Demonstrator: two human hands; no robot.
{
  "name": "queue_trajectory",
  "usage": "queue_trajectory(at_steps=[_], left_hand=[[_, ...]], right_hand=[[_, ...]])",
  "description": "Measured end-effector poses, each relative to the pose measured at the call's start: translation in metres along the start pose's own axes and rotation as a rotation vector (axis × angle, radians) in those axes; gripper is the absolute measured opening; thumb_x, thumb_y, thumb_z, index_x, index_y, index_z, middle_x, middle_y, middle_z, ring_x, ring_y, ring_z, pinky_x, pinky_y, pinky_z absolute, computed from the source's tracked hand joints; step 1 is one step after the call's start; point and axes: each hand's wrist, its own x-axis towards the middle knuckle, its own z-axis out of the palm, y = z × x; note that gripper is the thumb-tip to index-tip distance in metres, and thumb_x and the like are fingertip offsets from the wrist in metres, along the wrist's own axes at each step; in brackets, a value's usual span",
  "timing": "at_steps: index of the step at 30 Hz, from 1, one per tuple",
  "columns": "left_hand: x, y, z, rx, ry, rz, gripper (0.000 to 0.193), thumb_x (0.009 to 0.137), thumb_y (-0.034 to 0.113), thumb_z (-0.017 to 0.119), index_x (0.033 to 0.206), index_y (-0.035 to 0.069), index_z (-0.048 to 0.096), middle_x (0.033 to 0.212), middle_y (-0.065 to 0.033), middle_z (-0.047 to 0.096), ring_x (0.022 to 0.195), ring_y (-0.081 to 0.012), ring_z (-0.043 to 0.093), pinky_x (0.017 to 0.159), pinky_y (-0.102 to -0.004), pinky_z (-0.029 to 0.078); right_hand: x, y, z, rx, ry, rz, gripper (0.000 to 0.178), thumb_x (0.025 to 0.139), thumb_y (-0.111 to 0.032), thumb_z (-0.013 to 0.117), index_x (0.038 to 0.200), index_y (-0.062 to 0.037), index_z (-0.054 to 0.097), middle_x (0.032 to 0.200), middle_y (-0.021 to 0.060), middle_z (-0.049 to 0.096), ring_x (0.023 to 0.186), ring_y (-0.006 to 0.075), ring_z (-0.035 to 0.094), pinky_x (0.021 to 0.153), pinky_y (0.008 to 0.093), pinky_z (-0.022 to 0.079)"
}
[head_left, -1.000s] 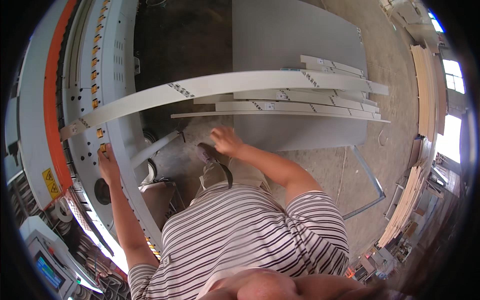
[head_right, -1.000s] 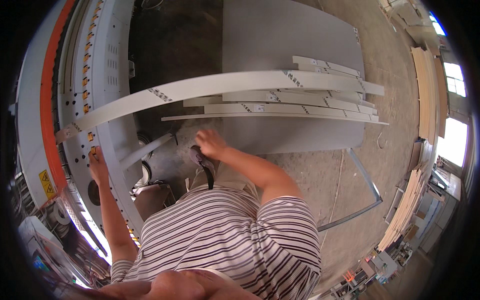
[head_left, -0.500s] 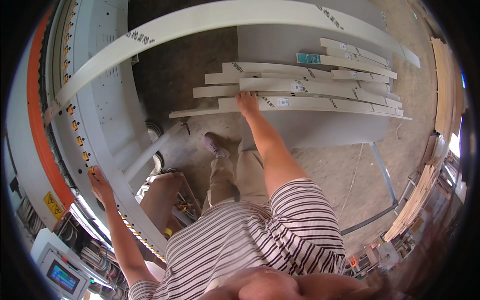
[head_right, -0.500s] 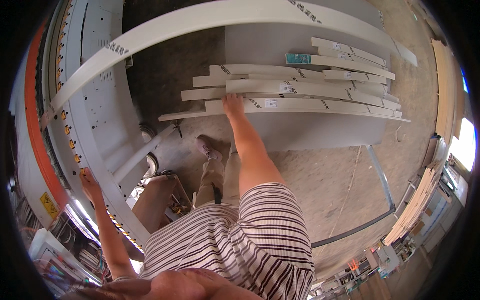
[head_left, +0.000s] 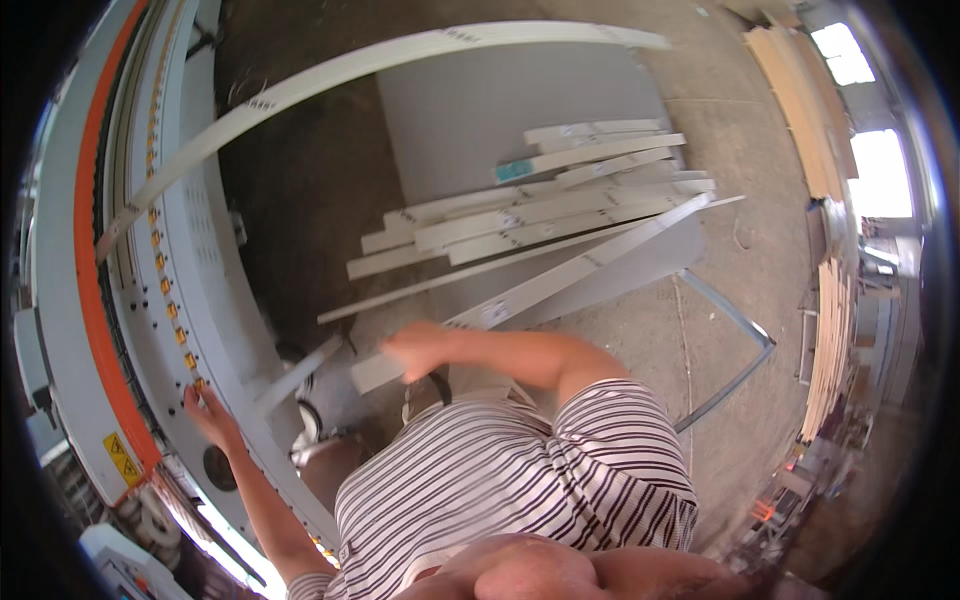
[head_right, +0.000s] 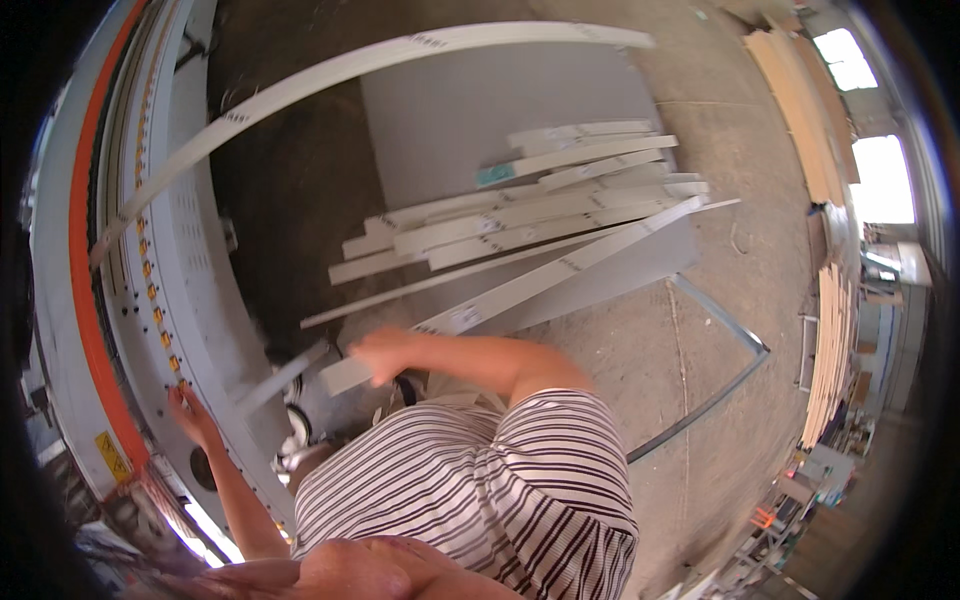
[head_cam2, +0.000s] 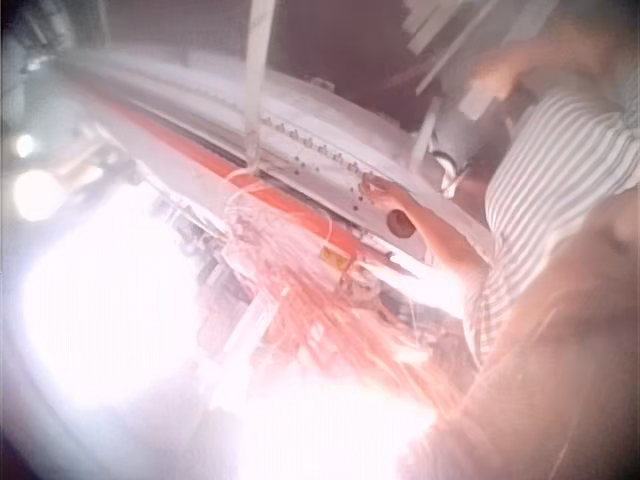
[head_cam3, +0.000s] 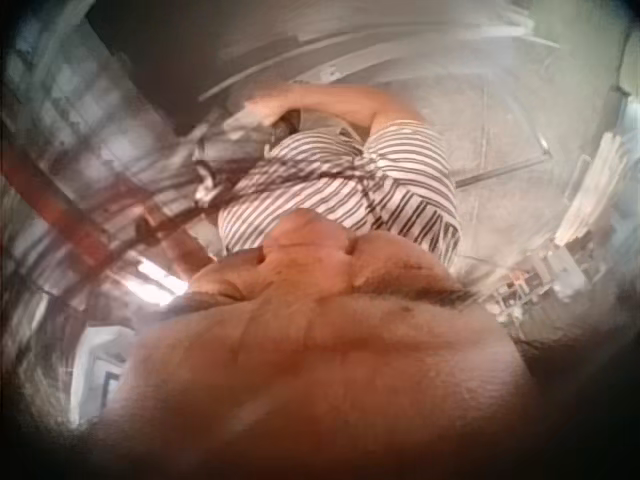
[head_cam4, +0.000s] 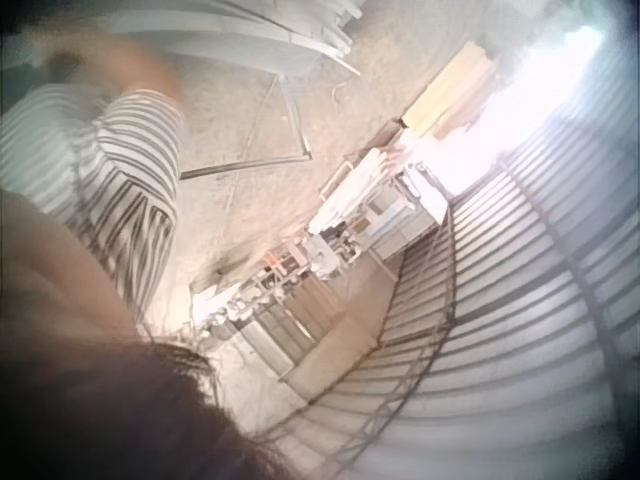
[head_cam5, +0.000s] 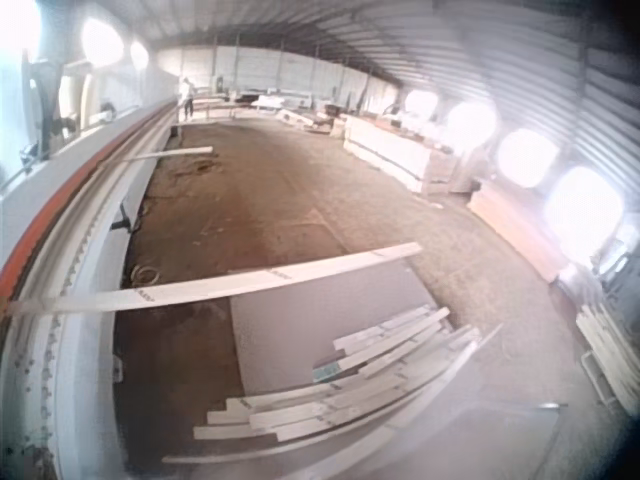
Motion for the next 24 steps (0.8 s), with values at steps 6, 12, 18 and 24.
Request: queue_trajectory(at_steps=[6, 12, 18, 24], left_hand=[[-0.107, 0.118, -0.027, -1.216, -0.076, -0.328, 0.054, 0.104, 0.046, 0.041, 0.14, 0.006, 0.038, 0.14, -0.0113, 0.044, 0.125, -0.0227, 0.048, 0.096, -0.0363, 0.045], [-0.125, 0.202, -0.069, -1.325, -0.212, -0.524, 0.049, 0.103, 0.047, 0.047, 0.099, 0.0, 0.061, 0.082, -0.0071, 0.067, 0.071, -0.0146, 0.065, 0.068, -0.0293, 0.054], [-0.096, 0.128, -0.097, -1.143, 0.173, -0.67, 0.049, 0.099, 0.051, 0.052, 0.087, 0.004, 0.063, 0.067, -0.0052, 0.064, 0.054, -0.0134, 0.06, 0.051, -0.0251, 0.049], [-0.082, 0.017, -0.108, -1.015, 0.439, -0.942, 0.051, 0.093, 0.056, 0.057, 0.087, 0.006, 0.068, 0.068, -0.0058, 0.063, 0.055, -0.0175, 0.06, 0.05, -0.0304, 0.048]], right_hand=[[0.01, -0.126, -0.072, -0.089, 0.203, -0.202, 0.056, 0.066, -0.029, 0.073, 0.107, 0.0002, 0.049, 0.077, 0.0177, 0.067, 0.07, 0.0389, 0.066, 0.061, 0.0476, 0.052], [0.023, -0.171, -0.063, -0.061, 0.328, -0.414, 0.057, 0.07, -0.029, 0.075, 0.113, -0.0045, 0.045, 0.085, 0.0175, 0.068, 0.077, 0.0376, 0.068, 0.063, 0.047, 0.053], [-0.029, -0.084, -0.06, -0.127, -0.049, -0.06, 0.07, 0.074, -0.043, 0.073, 0.127, -0.0062, 0.047, 0.094, 0.0227, 0.068, 0.087, 0.0405, 0.067, 0.075, 0.0502, 0.053], [-0.106, 0.106, 0.001, -0.166, 0.037, 0.057, 0.05, 0.074, -0.033, 0.075, 0.117, -0.0104, 0.062, 0.104, 0.0198, 0.068, 0.095, 0.0369, 0.066, 0.079, 0.0458, 0.052]])
